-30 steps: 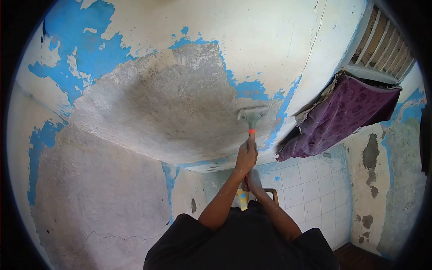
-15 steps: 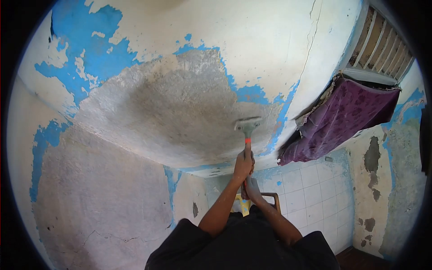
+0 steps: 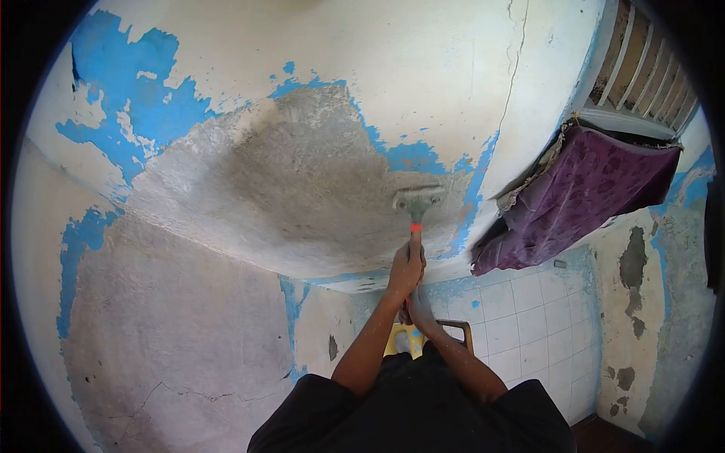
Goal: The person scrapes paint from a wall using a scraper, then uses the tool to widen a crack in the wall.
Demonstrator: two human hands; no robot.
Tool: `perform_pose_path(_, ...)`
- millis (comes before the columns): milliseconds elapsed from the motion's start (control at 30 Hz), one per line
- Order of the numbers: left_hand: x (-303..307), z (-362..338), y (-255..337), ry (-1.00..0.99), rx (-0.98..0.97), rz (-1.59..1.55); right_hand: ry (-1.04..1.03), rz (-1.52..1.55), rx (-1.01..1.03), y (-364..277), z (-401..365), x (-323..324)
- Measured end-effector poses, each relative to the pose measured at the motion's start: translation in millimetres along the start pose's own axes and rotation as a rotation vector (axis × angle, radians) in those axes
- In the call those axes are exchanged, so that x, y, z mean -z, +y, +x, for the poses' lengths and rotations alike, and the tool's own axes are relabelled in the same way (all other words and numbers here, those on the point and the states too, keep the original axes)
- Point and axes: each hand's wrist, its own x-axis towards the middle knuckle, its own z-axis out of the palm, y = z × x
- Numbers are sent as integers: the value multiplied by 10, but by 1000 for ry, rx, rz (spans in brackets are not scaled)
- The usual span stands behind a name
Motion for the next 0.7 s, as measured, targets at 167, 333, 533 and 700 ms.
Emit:
perform_pose_path(167,-250,107,356,6,-90,53,17,-49,107,-445,119,44)
perform_pose_path(333,-279,70,8,-27,26,-29,26,-57,77,-130,13,233)
perform_pose_path(533,-422,100,237,-39,64,-67,67,-111,103,-404,8,264)
perform_pose_path(700,-460,49,79,18,56,-96,41,-74,43,-277,14,374)
